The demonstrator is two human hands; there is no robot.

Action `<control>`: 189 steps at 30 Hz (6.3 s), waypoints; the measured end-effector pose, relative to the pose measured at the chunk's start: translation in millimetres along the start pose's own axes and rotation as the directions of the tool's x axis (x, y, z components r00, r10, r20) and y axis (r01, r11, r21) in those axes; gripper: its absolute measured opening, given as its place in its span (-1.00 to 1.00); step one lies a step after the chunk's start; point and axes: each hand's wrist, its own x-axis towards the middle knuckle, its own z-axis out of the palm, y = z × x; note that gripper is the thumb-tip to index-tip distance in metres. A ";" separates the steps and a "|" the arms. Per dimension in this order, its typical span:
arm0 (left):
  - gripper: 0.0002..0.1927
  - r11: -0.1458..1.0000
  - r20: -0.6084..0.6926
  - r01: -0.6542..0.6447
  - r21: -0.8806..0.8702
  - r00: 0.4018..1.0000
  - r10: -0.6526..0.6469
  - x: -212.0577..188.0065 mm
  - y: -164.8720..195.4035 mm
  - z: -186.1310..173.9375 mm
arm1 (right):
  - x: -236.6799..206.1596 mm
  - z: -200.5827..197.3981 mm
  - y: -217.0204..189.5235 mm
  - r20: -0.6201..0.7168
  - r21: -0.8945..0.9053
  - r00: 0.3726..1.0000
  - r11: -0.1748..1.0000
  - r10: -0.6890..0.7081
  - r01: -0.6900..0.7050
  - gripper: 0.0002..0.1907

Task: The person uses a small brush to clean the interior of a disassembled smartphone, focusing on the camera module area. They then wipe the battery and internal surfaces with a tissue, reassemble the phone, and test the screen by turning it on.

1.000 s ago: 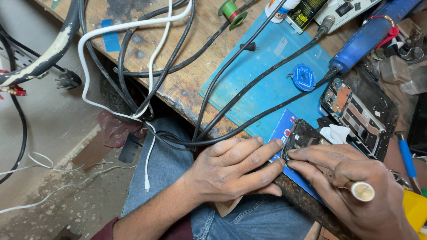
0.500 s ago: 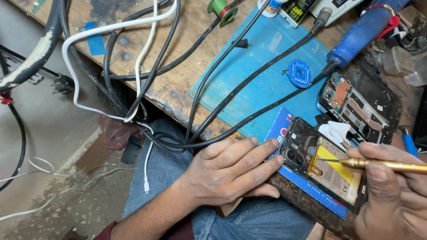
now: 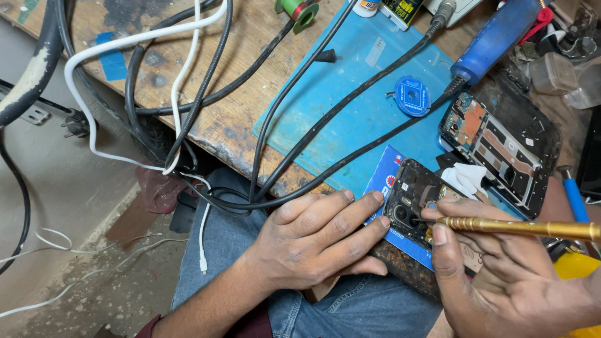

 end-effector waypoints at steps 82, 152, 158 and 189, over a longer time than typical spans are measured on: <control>-0.44 0.995 0.146 0.090 0.037 0.985 -0.095 10.9 21.1 6.6 | 23.2 -7.8 -2.0 0.251 0.139 0.903 0.936 -0.350 0.324 -0.71; -0.36 0.992 0.205 0.105 0.070 0.972 -0.118 23.9 35.8 2.0 | 137.5 -89.0 129.1 0.106 -0.534 0.990 0.845 0.090 -0.020 -0.61; -0.35 0.992 0.206 0.112 0.064 0.971 -0.123 25.4 35.7 3.3 | 149.5 -86.3 146.9 0.152 -0.599 0.977 0.800 0.149 -0.029 -0.62; -0.42 0.994 0.163 0.103 0.031 0.981 -0.106 21.8 27.1 1.2 | 74.5 -32.5 29.8 0.425 0.004 0.563 0.624 -0.708 0.782 -0.62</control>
